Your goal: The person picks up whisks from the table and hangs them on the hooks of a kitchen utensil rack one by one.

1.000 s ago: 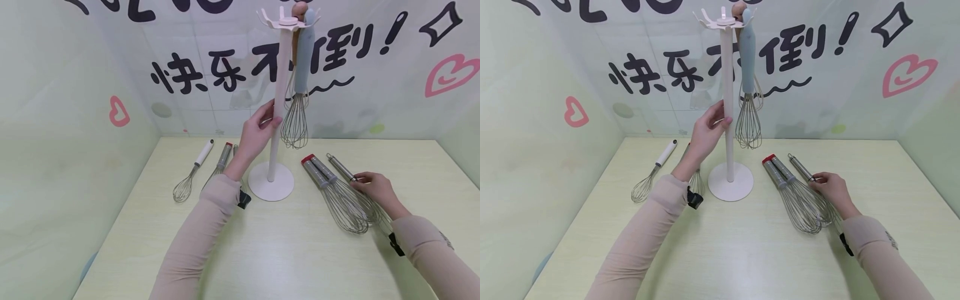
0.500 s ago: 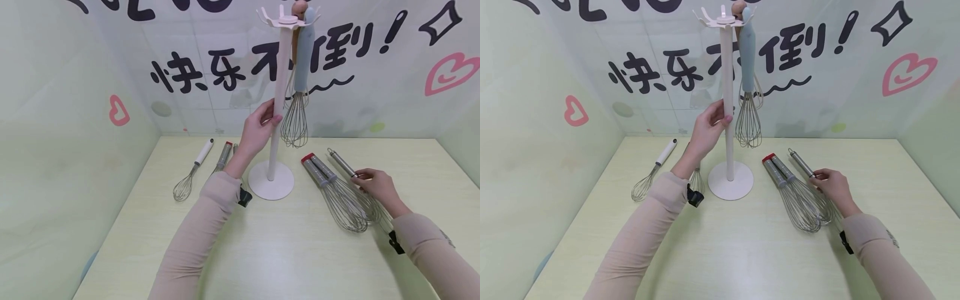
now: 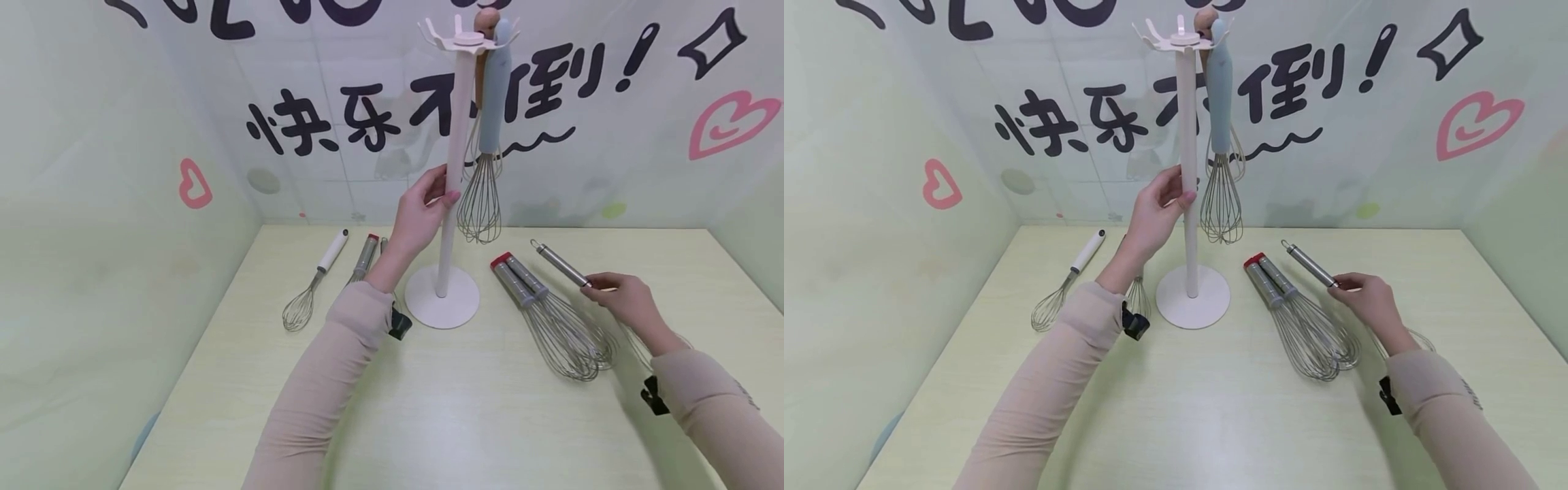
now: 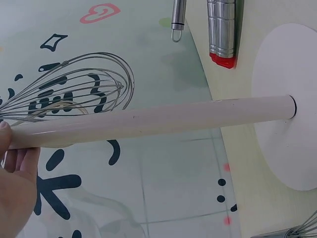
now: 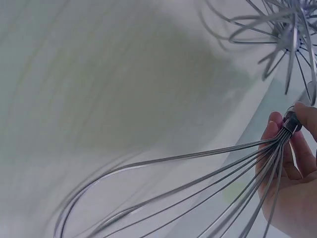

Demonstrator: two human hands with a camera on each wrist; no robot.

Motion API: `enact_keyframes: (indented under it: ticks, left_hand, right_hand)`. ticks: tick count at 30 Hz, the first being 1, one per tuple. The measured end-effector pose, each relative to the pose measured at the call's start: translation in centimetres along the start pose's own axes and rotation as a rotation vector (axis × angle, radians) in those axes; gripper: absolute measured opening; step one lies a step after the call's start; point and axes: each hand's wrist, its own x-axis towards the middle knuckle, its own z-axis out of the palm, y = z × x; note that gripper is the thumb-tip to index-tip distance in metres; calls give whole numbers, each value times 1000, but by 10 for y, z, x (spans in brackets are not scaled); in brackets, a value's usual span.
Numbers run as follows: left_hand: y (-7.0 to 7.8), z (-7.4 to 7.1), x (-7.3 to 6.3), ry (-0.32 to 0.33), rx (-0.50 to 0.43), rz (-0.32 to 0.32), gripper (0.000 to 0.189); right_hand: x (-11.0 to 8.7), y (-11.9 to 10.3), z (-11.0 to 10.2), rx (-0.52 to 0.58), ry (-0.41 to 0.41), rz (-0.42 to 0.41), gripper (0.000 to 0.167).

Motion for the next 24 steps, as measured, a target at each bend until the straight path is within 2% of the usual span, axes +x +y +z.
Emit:
enact_keyframes:
  ticks: [8, 18, 24]
  left_hand:
    - [1, 0, 0, 13, 9, -5, 45]
    - [2, 1, -1, 31, 17, -11, 45]
    - [3, 2, -1, 32, 15, -16, 44]
  right_hand:
    - [1, -6, -8, 32, 25, 1, 47]
    - [1, -19, -23, 198, 38, 31, 58]
    - [-1, -26, -33, 275, 58, 12, 54]
